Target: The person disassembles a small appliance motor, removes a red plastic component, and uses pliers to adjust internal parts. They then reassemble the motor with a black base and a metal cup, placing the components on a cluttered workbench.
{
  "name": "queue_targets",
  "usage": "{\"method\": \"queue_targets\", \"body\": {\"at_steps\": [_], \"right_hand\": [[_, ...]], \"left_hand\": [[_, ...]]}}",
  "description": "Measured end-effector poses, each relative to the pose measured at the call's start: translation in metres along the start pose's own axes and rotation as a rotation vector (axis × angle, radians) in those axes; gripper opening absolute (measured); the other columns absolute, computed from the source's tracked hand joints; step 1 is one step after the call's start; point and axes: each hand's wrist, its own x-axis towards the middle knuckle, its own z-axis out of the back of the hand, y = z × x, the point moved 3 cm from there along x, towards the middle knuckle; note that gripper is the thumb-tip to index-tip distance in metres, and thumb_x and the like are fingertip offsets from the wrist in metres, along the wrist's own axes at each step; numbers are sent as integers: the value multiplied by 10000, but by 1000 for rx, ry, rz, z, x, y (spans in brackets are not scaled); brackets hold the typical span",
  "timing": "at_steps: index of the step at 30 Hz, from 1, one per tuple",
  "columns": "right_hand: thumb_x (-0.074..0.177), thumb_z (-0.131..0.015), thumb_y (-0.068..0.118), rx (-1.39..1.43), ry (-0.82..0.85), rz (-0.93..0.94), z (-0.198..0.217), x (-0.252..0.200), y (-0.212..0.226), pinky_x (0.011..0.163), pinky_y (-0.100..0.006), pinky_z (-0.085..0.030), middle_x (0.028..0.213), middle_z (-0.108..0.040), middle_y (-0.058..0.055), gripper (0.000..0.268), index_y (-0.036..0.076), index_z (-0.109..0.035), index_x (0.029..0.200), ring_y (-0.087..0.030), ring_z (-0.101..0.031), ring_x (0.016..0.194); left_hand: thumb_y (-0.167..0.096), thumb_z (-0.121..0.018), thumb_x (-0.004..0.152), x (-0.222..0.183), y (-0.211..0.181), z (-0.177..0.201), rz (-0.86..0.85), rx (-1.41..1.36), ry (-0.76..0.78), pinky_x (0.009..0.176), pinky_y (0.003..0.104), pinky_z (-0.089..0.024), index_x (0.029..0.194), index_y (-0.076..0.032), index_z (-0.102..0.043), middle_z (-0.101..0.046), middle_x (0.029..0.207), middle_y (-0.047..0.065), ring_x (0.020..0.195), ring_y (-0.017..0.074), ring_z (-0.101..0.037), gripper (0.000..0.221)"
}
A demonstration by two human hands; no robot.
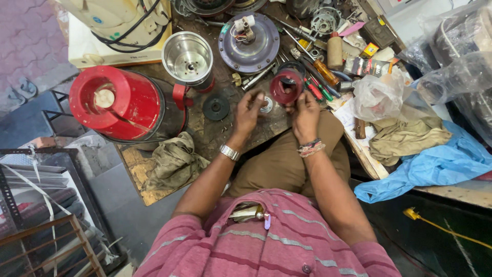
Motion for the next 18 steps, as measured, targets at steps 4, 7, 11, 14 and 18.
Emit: {"method": "queue_targets", "body": {"at_steps": [4,7,11,14,18], "right_hand": [[942,-716,45,-1008,237,794,-45,-33,35,1009,-426,-545,1309,-688,-116,281,59,-683,1220,-317,-666,1199],[877,-728,-41,-1157,314,766,-67,-48,50,1022,-435,-522,1366,-656,-124,386,58,-707,1250,-314,-624,1247],[913,-700,-61,-1026,218,754,-77,-53,65,977,-383,-580,1399,-637,-123,375,49,-670,1270,-278,-649,1238],[939,-701,-25,-852,100,619,-69,-48,65,905,-333,-613,1392,-603,-158,381,17,-612,1308,-277,-664,1200],[972,-739,-5,-880,123,662,-63,-45,59,928,-341,-617,1327,-678,-147,320,43,-658,1279,-263,-710,1162]], "left_hand": [[-339,-594,1000,6,-11,2,195,-542,194,834,486,-640,1441,-117,-503,-630,1324,84,1096,246,-677,502],[-190,-631,1007,10,-13,9,163,-581,209,884,504,-630,1449,-78,-480,-622,1339,106,1158,249,-660,480],[-87,-639,1002,15,-3,12,118,-572,210,945,531,-618,1445,-47,-490,-614,1348,129,1182,276,-655,469],[-65,-626,1012,15,4,11,123,-598,227,950,542,-613,1446,-16,-497,-621,1347,158,1175,296,-670,456],[-51,-622,997,15,5,10,117,-597,206,973,551,-613,1455,-18,-483,-621,1351,148,1188,283,-674,480]]}}
